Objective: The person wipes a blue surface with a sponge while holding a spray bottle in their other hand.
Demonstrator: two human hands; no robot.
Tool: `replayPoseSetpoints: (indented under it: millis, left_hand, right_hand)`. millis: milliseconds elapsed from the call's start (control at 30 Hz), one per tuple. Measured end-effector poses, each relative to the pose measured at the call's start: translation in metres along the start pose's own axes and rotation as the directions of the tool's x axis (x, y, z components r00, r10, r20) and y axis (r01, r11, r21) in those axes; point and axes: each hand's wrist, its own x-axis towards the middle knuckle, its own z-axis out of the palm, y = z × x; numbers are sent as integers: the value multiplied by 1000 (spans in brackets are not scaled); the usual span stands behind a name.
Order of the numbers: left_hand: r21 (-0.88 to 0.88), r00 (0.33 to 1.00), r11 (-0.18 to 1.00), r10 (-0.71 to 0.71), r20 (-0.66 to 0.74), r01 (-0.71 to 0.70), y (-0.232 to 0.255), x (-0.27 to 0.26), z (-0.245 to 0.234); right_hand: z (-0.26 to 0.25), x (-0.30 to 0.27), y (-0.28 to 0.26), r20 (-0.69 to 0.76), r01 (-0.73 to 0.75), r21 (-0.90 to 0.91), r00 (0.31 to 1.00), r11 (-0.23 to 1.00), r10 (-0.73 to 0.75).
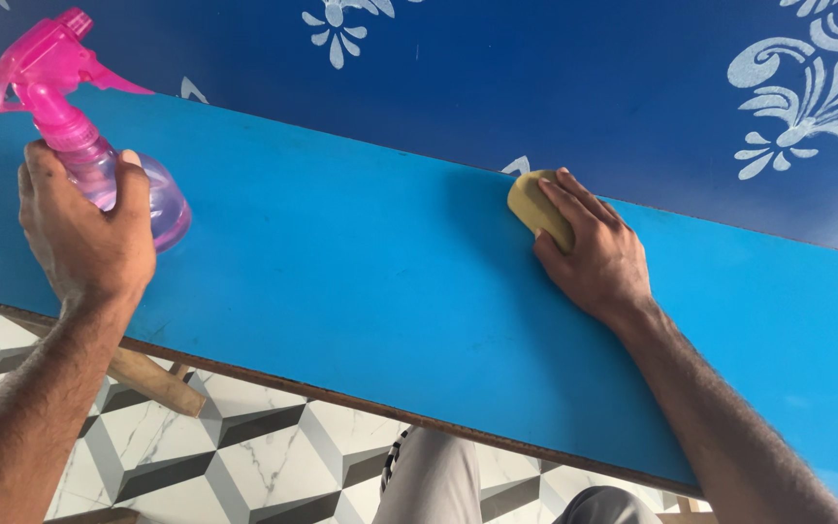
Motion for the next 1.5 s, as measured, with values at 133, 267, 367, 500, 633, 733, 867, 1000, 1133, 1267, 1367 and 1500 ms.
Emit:
replayPoseSetpoints:
  millis: [133, 267, 367, 500, 633, 733, 867, 1000, 1133, 1267, 1367, 1500]
  left_hand:
    - [28, 1000, 1000, -13, -7, 13, 3, 1, 0]
    - [25, 1000, 1000, -3, -1, 4, 2, 2, 0]
    - [21, 1000, 1000, -10, -17, 10, 6, 2, 0]
    - [16, 1000, 1000, -9, -13, 9, 7, 3, -2]
    - [9, 1000, 1000, -5, -20, 6, -1, 0, 1]
    - [25, 999, 999, 43, -18, -42, -15, -2, 6]
    - [49, 996, 995, 86, -20, -85, -33, -4, 12]
    - [57, 995, 994, 95, -8, -94, -43, -4, 15]
    - [101, 991, 987, 129, -16, -127, -47, -6, 16]
    - [-74, 998, 995, 68, 16, -67, -49, -10, 19]
    - [-31, 995, 995, 97, 28, -96, -50, -8, 17]
    - [-32, 995, 995, 92, 34, -91, -46, -7, 15]
  right_hand:
    - [-6, 0, -2, 47, -38, 56, 998, 998, 35]
    - [-5, 0, -3, 43, -46, 32, 998, 998, 45]
    - [-4, 0, -1, -1, 24, 24, 1000, 999, -24]
    - [-5, 1, -3, 20, -25, 59, 1000, 998, 24]
    - [-3, 0, 0, 5, -5, 67, 1000, 998, 5]
    - [0, 0, 5, -40, -2, 47, 999, 999, 4]
    - [-2, -2, 4, -59, -78, 36, 995, 996, 80]
    - [-11, -4, -2, 32, 0, 127, 999, 992, -4]
    - [-10, -6, -6, -12, 36, 123, 999, 992, -35]
    - [-9, -2, -3, -52, -140, 79, 988, 987, 144]
    - [-19, -6, 0, 111, 5, 260, 993, 966, -35]
    - [-16, -9, -1, 88, 118, 251, 986, 961, -144]
